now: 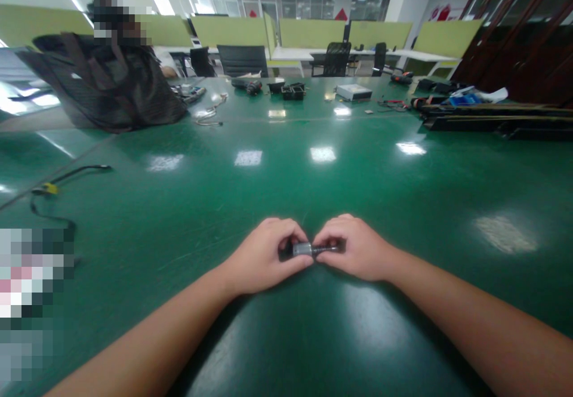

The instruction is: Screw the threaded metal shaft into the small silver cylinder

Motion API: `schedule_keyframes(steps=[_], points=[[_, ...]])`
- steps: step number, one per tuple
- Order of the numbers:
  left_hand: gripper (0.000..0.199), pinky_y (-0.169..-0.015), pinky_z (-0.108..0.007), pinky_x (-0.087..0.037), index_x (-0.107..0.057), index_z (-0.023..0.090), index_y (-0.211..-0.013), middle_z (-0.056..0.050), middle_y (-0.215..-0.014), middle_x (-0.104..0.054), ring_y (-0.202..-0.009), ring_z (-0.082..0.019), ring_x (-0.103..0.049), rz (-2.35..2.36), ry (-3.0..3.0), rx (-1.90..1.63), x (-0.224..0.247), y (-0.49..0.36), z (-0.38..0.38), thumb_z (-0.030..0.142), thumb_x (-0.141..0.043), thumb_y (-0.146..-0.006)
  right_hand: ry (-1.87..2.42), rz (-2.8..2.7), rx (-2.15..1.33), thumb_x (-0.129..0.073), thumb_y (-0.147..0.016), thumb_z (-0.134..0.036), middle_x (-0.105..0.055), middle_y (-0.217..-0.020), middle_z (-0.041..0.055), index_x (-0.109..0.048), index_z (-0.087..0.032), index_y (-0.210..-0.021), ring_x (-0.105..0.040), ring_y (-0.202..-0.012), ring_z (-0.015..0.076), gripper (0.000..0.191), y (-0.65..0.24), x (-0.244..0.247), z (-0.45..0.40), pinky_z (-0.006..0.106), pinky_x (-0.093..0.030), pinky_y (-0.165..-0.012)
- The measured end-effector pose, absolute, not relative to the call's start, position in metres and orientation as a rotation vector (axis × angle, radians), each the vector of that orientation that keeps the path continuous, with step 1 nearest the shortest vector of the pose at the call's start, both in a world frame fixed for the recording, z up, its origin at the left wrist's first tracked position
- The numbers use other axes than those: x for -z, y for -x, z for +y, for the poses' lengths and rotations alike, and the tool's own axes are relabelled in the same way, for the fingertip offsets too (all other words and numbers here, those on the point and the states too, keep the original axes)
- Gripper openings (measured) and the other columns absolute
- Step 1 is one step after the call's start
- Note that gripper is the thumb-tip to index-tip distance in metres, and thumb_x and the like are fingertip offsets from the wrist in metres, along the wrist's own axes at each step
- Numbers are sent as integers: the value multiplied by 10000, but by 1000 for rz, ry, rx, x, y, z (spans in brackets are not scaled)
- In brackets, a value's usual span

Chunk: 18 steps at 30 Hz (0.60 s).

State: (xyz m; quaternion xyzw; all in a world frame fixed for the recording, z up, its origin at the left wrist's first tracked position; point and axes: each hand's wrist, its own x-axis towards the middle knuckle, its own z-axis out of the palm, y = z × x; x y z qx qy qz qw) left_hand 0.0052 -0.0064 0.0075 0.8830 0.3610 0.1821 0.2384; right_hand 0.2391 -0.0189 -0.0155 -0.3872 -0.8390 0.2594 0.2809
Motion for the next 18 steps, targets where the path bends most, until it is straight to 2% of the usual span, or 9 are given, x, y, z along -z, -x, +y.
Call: schedule_keyframes(steps=[8,18], points=[[175,-715,-294,-392,-671,199,-900,19,-776,-628,-710,-154,-554,1019,-2397,-487,-6,-6,-6,327,-742,-804,995,-2298,-662,-762,-821,-217,-748,-862,-4,-745,-213,-915,-672,-832,164,95,-239,16,-19,344,-411,-866],[180,-726,-297,-393,-668,197,-894,14,-774,-621,-717,-158,-552,1007,-2398,-493,-6,-5,-6,331,-746,-803,996,-2294,-658,-763,-806,-204,-738,-840,-7,-741,-208,-900,-669,-819,164,96,-238,16,-20,342,-413,-858]])
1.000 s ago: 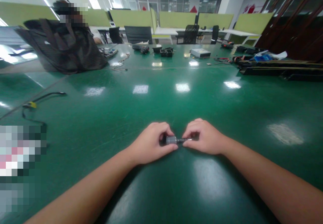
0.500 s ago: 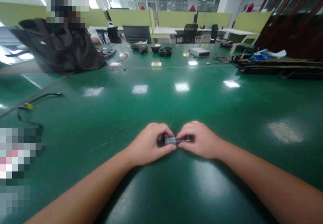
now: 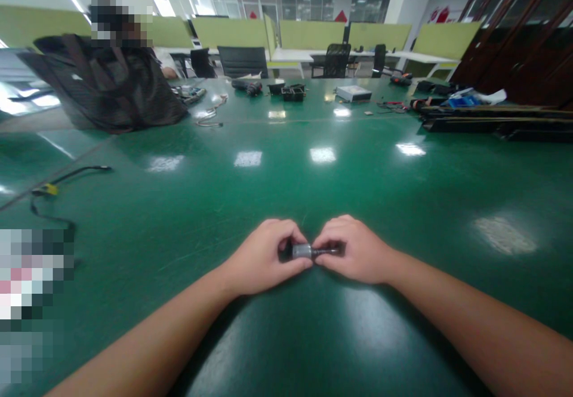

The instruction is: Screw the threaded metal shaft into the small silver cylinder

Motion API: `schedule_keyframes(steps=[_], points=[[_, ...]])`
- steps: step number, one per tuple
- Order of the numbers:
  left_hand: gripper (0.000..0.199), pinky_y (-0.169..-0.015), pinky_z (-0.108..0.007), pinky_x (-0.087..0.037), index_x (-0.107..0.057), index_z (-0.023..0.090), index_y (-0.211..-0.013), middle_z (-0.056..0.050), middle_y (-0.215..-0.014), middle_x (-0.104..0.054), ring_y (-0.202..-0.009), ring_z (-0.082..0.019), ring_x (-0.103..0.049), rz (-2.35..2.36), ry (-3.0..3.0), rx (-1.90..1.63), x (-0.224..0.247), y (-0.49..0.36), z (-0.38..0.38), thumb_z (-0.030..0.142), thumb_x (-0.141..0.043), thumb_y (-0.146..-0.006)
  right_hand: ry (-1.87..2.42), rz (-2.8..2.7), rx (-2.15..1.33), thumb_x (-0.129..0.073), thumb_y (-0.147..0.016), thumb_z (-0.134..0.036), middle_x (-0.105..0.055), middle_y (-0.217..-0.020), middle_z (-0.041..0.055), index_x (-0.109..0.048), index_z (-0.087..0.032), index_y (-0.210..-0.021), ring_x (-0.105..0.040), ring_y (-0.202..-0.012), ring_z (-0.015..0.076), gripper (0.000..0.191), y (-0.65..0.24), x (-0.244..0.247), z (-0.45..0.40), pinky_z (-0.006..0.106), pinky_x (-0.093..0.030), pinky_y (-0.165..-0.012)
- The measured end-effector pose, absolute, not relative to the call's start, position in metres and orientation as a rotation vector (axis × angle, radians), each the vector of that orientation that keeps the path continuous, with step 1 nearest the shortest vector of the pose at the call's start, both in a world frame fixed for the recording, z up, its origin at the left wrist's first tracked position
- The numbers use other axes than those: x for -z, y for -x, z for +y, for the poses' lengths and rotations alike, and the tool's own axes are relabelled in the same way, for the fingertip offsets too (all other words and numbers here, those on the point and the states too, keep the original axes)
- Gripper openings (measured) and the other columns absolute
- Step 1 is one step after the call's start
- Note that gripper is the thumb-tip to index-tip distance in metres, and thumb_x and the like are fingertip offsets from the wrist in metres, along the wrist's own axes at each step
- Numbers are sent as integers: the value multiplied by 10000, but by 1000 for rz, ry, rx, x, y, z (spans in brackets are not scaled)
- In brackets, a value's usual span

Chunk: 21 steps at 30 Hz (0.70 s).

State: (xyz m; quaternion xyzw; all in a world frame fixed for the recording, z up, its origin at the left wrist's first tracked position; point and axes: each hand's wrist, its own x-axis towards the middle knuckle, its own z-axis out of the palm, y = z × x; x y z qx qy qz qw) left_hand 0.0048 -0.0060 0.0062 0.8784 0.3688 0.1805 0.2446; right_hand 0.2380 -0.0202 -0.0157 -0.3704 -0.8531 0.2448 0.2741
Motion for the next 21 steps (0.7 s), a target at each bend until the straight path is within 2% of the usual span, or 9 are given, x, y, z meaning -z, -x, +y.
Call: schedule_keyframes(steps=[21], points=[[202,-709,-287,-389,-664,185,-900,7,-795,-626,-718,-153,-550,991,-2387,-496,-8,-5,-6,357,-741,-826,933,-2285,-651,-720,-726,-123,-734,-797,10,-720,-196,-807,-661,-778,177,109,-243,15,-19,323,-436,-809]])
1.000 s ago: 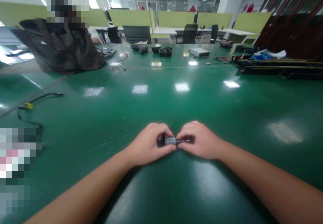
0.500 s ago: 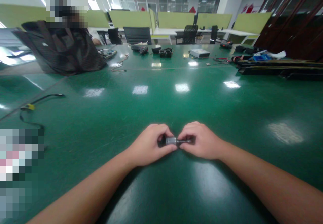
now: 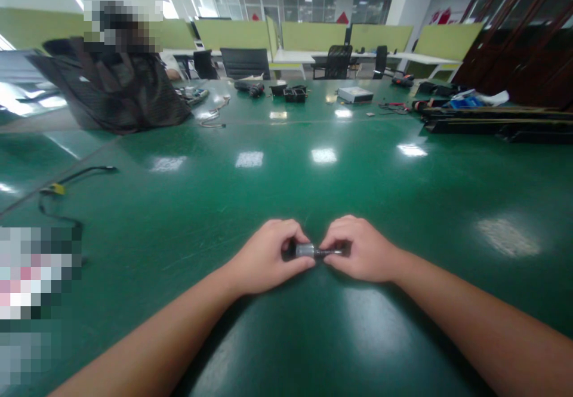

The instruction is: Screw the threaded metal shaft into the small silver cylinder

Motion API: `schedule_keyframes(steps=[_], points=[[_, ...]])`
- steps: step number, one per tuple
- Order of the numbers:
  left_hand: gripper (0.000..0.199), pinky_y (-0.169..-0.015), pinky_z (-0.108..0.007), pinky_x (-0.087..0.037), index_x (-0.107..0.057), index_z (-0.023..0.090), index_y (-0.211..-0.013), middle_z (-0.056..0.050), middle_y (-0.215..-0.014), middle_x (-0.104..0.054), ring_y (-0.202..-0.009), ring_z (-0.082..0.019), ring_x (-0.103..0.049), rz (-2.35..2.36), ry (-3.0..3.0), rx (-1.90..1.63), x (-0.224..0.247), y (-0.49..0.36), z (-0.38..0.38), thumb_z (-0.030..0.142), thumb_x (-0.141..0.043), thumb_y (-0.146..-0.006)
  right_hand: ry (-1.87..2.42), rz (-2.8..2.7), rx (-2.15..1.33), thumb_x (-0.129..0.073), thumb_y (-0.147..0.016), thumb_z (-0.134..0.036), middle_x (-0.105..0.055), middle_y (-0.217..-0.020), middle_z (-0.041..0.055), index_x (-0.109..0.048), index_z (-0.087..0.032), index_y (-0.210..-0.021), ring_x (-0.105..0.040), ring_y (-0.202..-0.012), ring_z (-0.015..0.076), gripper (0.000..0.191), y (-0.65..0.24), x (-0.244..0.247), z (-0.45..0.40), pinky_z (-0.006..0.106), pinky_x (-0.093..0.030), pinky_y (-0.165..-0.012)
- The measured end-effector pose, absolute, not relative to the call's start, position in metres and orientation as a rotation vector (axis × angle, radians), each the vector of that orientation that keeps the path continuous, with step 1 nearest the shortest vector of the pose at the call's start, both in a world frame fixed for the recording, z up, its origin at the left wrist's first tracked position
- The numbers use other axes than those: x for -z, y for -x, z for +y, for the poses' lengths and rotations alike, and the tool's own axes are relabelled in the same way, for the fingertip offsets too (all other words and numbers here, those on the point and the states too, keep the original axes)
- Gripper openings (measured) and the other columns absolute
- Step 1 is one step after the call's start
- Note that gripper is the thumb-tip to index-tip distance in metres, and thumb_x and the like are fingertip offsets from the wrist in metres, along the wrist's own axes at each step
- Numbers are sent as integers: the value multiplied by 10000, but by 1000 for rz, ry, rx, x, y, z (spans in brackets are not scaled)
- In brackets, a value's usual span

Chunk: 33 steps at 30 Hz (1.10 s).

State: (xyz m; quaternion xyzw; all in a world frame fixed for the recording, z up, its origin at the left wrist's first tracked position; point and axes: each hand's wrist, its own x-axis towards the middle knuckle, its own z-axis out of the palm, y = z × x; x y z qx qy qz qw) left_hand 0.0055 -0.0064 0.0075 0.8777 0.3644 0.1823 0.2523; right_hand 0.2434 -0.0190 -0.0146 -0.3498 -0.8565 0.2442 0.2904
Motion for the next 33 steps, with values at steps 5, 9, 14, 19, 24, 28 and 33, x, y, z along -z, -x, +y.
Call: schedule_keyframes(steps=[5,9,14,19,24,28,33], points=[[202,-714,-292,-394,-663,186,-893,4,-786,-623,-720,-159,-549,1007,-2393,-493,-7,-5,-6,349,-750,-812,944,-2273,-656,-708,-714,-116,-726,-789,8,-707,-192,-802,-651,-759,173,116,-244,14,-19,323,-427,-797],[203,-713,-293,-398,-664,189,-892,1,-792,-631,-716,-159,-551,1004,-2392,-490,-8,-5,-7,365,-740,-824,979,-2293,-640,-703,-697,-115,-707,-756,-9,-689,-198,-782,-636,-739,165,119,-246,14,-20,336,-399,-815],[194,-709,-290,-406,-668,190,-879,2,-780,-631,-713,-158,-553,1011,-2383,-494,-9,-6,-7,361,-741,-823,1022,-2332,-612,-691,-669,-122,-652,-695,-27,-652,-186,-729,-593,-681,143,97,-255,13,-15,328,-378,-802],[218,-699,-287,-410,-665,193,-880,-1,-776,-628,-716,-164,-549,1026,-2378,-489,-8,-5,-7,398,-728,-838,1094,-2337,-608,-657,-637,-103,-633,-664,-33,-632,-186,-700,-570,-644,135,106,-272,12,-7,310,-388,-767],[204,-689,-285,-402,-663,188,-872,1,-773,-627,-701,-157,-547,1023,-2376,-482,-9,-6,-6,378,-729,-835,1104,-2330,-643,-644,-638,-98,-634,-669,-35,-638,-184,-705,-568,-641,132,108,-277,12,-5,306,-394,-765],[206,-683,-283,-402,-664,190,-870,2,-765,-623,-699,-157,-545,1030,-2386,-501,-8,-6,-7,379,-734,-830,1104,-2362,-623,-658,-642,-105,-631,-674,-40,-642,-185,-707,-569,-656,132,104,-275,12,-6,328,-381,-809],[211,-686,-284,-404,-665,192,-866,2,-772,-631,-701,-158,-549,1020,-2388,-499,-7,-5,-7,385,-737,-824,1067,-2357,-680,-710,-698,-129,-663,-703,-32,-680,-188,-741,-596,-676,135,79,-266,9,-10,336,-377,-823]])
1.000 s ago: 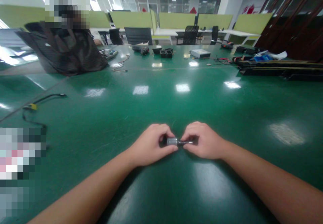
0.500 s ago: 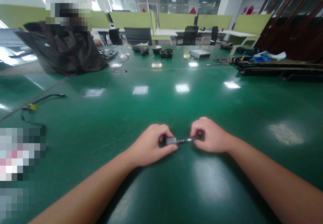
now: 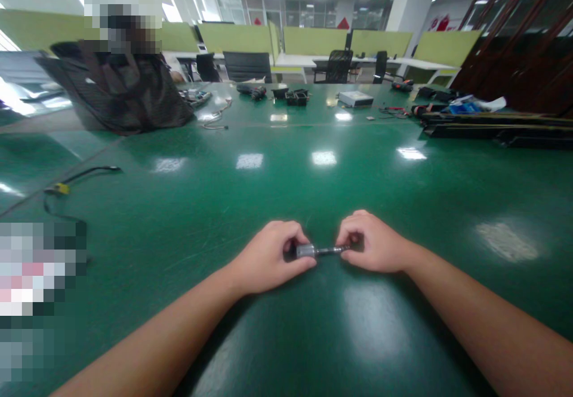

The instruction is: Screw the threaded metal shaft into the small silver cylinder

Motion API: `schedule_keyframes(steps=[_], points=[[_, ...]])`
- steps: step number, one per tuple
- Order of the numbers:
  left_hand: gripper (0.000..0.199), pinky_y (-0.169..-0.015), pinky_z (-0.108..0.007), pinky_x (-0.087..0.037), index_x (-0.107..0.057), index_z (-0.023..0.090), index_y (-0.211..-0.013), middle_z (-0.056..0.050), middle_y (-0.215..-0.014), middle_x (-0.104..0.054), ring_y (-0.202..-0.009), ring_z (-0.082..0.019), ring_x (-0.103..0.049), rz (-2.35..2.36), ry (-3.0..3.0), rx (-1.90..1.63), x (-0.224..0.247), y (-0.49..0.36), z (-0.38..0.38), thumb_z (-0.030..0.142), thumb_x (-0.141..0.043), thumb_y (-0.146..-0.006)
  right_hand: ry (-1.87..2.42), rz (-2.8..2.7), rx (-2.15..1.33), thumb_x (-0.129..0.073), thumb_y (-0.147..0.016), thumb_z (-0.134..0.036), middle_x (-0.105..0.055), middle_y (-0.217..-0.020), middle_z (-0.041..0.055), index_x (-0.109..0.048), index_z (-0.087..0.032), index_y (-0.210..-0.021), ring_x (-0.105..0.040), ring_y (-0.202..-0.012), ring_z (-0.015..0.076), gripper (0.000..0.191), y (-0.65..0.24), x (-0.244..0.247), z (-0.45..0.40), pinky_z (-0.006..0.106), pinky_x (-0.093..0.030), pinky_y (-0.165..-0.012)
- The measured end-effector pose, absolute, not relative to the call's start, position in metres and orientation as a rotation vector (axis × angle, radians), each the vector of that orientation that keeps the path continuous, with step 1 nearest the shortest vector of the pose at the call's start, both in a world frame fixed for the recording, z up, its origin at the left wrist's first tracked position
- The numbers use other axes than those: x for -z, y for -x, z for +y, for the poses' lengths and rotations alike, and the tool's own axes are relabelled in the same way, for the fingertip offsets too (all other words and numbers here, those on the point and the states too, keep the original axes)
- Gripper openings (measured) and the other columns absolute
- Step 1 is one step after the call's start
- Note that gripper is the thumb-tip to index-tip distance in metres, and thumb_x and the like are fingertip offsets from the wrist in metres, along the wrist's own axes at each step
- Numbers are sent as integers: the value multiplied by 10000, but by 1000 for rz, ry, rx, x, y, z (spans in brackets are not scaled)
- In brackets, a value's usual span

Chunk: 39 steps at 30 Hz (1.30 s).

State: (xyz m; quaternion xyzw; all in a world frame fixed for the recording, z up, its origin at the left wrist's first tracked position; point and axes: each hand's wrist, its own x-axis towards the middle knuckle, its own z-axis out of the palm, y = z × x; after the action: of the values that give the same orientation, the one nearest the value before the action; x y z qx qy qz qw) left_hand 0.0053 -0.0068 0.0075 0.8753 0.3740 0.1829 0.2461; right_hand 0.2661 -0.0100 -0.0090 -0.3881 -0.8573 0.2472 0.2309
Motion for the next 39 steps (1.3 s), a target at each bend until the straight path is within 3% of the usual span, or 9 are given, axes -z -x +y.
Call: schedule_keyframes(steps=[4,9,13,16,29,39], points=[[210,-698,-290,-405,-662,194,-862,11,-759,-625,-701,-162,-557,1036,-2397,-509,-7,-6,-7,354,-772,-781,1007,-2328,-697,-753,-791,-189,-719,-787,-9,-736,-209,-873,-640,-766,155,86,-249,11,-17,340,-374,-830],[262,-742,-304,-414,-663,198,-856,20,-761,-634,-712,-166,-577,1026,-2427,-504,-9,-8,-8,295,-840,-689,1045,-2249,-707,-813,-754,-187,-723,-792,-26,-736,-216,-897,-640,-739,138,165,-237,15,-21,317,-391,-805],[259,-739,-308,-410,-666,197,-885,10,-772,-637,-718,-169,-574,987,-2420,-505,-12,-7,-8,383,-795,-758,1023,-2257,-705,-797,-785,-210,-719,-793,-27,-731,-212,-888,-645,-750,139,123,-239,16,-20,325,-393,-821],[185,-725,-306,-398,-667,191,-875,6,-756,-628,-706,-166,-559,990,-2411,-491,-12,-7,-8,358,-726,-822,1005,-2290,-693,-782,-808,-226,-727,-820,-16,-735,-210,-901,-653,-789,151,106,-239,16,-20,333,-392,-838],[247,-726,-308,-382,-647,175,-859,0,-755,-606,-716,-172,-545,1029,-2422,-482,-6,-6,-7,412,-710,-839,935,-2344,-606,-725,-866,-222,-746,-886,-1,-746,-223,-974,-666,-866,164,110,-239,16,-21,334,-377,-833],[226,-703,-297,-374,-660,171,-872,5,-759,-614,-699,-162,-547,1002,-2400,-483,-10,-6,-6,387,-721,-843,886,-2301,-613,-747,-809,-204,-752,-848,11,-749,-208,-901,-676,-816,174,92,-242,14,-20,347,-401,-832]])
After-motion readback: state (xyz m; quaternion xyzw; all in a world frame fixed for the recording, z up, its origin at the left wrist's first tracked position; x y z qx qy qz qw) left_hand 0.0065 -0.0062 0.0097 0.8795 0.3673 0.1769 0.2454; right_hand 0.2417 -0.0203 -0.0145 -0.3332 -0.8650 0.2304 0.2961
